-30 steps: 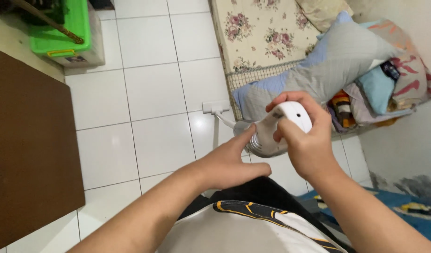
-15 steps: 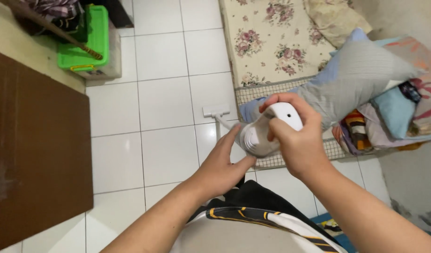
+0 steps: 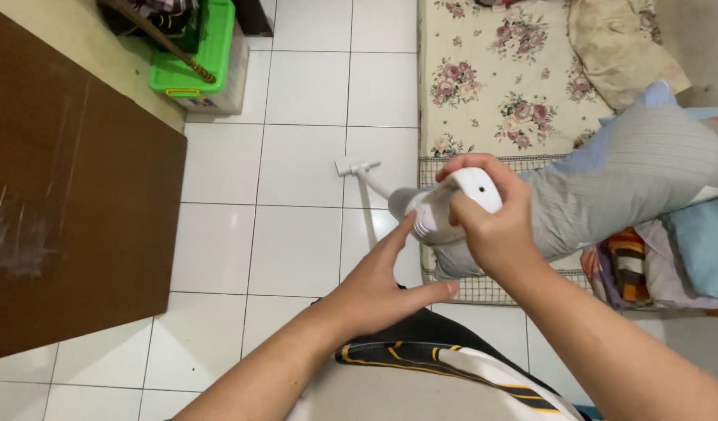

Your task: Checking and assembling the components of a small handheld vacuum cleaner.

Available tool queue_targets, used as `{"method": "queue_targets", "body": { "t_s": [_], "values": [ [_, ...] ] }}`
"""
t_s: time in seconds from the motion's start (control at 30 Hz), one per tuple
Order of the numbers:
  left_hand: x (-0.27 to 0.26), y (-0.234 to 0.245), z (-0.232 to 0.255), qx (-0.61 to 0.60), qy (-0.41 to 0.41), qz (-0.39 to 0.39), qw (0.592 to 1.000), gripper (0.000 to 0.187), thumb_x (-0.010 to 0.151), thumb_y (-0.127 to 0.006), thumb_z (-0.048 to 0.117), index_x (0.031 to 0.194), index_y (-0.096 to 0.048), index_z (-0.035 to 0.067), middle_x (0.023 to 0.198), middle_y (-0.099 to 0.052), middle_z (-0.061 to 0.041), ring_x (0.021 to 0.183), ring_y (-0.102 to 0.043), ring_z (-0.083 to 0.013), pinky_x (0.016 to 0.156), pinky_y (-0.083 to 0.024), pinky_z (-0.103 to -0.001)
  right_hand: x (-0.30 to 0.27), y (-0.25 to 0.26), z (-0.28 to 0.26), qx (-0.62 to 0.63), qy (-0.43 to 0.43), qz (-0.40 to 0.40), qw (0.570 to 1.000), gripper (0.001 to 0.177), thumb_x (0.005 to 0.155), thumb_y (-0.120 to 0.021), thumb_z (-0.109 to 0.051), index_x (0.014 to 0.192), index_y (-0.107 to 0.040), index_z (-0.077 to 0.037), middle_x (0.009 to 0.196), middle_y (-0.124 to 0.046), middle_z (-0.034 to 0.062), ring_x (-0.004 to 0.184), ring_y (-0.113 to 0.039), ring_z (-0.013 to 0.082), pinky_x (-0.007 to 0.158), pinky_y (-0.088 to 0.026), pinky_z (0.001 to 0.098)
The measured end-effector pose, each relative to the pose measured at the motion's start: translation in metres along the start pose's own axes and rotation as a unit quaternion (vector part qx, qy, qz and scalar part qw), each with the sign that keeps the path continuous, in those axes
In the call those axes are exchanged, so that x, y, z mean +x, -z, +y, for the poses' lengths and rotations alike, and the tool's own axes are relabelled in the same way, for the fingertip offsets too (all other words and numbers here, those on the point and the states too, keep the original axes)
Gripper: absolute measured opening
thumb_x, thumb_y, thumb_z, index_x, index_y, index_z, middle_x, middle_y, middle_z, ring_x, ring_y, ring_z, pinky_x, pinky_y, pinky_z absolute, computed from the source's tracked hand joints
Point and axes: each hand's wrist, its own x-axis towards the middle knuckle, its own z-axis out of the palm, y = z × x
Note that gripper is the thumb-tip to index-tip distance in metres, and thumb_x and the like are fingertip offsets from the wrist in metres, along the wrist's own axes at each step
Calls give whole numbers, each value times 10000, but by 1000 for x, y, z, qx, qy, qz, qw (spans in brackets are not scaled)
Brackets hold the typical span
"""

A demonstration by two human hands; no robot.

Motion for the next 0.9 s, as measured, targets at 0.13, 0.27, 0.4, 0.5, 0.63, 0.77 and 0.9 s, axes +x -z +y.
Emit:
{"method": "queue_targets", "body": {
  "t_s": [0.13,0.27,0.4,0.5,0.63,0.77,0.9],
  "values": [
    [6,-8,1,-10,34,27,999,1169,722,-786,508,1605,-189,28,1607,-343,-228,1503,-333,-323,1174,-317,-413,13,1,15,21,-12,-21,999,278,801,-557,23,1060,-651,-16,967,-687,23,770,-603,75,637,-501,232],
    [16,-18,-17,71,-32,96,992,919,817,-766,356,1599,-353,105,1593,-402,-204,1507,-354,-323,1192,-323,-418,10,2,3,26,-24,-14,999,281,800,-564,29,1063,-648,-21,962,-689,26,763,-594,74,649,-495,228],
    [19,-28,-7,62,-69,147,985,877,771,-780,237,1563,-419,130,1463,-546,-141,1389,-524,-281,1155,-419,-389,-2,5,-31,32,-56,-7,998,276,788,-587,37,1048,-661,-20,952,-683,30,769,-587,74,643,-488,230],
    [15,-30,8,62,-50,137,987,931,697,-857,237,1508,-424,89,1433,-512,-146,1374,-488,-281,1126,-407,-380,-5,6,-44,51,-72,-18,996,293,773,-583,38,1051,-654,-20,967,-693,29,787,-603,76,649,-492,230],
    [23,-29,-1,33,-52,115,991,963,706,-859,266,1527,-401,54,1469,-501,-145,1391,-496,-272,1140,-404,-380,1,9,-38,38,-88,-34,995,299,780,-586,23,1062,-664,-33,961,-697,30,754,-596,83,635,-496,233],
    [36,-21,-4,29,-40,119,992,1007,730,-850,287,1551,-332,21,1537,-433,-179,1454,-420,-291,1167,-365,-389,14,6,-23,17,-46,-54,997,292,790,-579,13,1069,-653,-26,1003,-695,32,818,-618,78,676,-517,232],
    [50,-1,-5,48,-22,99,994,1086,749,-851,306,1571,-211,0,1586,-361,-211,1492,-349,-312,1188,-320,-387,33,-7,-1,-6,49,-64,997,291,834,-573,14,1114,-647,-14,1061,-696,45,960,-637,78,842,-526,222]
  ]
}}
